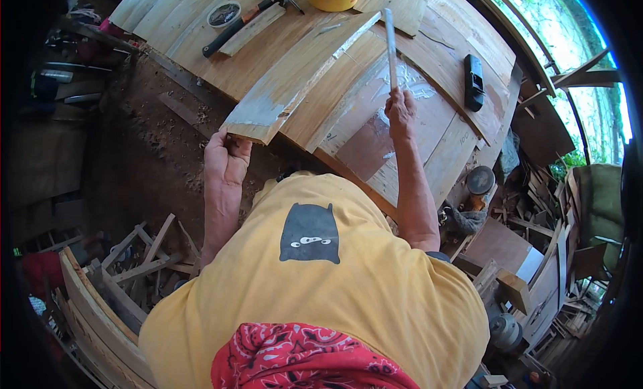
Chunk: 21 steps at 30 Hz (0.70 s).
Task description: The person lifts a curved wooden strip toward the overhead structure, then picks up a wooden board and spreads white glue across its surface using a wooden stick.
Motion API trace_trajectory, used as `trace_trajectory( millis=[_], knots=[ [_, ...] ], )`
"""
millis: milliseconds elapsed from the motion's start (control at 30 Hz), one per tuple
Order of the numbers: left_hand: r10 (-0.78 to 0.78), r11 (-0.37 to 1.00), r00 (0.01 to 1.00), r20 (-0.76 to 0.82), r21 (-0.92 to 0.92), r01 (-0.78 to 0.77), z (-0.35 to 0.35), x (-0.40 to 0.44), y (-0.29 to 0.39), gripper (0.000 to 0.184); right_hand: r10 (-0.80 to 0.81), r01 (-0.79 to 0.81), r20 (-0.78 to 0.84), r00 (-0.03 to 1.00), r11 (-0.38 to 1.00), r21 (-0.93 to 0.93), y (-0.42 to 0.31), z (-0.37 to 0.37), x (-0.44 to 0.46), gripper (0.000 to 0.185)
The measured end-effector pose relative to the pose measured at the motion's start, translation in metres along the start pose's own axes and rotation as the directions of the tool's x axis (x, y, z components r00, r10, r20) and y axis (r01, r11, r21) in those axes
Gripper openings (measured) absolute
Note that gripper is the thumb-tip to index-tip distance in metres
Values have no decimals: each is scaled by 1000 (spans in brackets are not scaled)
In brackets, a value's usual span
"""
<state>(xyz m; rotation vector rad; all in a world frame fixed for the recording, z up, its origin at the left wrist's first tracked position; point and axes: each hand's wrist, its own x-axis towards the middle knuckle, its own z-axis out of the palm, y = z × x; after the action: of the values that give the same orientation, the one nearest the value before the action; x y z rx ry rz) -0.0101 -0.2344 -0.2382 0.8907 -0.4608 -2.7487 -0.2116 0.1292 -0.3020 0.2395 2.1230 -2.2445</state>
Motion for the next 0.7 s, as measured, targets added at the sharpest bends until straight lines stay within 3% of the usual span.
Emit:
trace_trajectory(
  millis=[133,333,467,567,667,700],
  knots=[
    [19,999,1000,4,-27,-19,5,-3,-3,24,1,0,74,997,1000,-13,4,-2,-3,30],
    [30,999,1000,5,-44,-30,8,-5,-3,22,-33,72,195,980,977,-200,-13,-4,-58,32],
    [36,998,999,10,-47,-36,10,-7,-2,22,49,-27,251,967,995,-93,-22,-5,-83,34],
    [36,999,999,18,-32,-35,7,-4,-2,22,8,22,159,987,982,-188,-22,-11,-48,33],
    [56,998,998,16,-6,-56,14,-8,-4,22,52,-55,171,984,998,9,-20,-14,-1,33],
    [51,999,999,18,-10,-50,14,-8,-4,22,53,-51,157,986,999,-21,-23,-15,1,34]
  ],
)
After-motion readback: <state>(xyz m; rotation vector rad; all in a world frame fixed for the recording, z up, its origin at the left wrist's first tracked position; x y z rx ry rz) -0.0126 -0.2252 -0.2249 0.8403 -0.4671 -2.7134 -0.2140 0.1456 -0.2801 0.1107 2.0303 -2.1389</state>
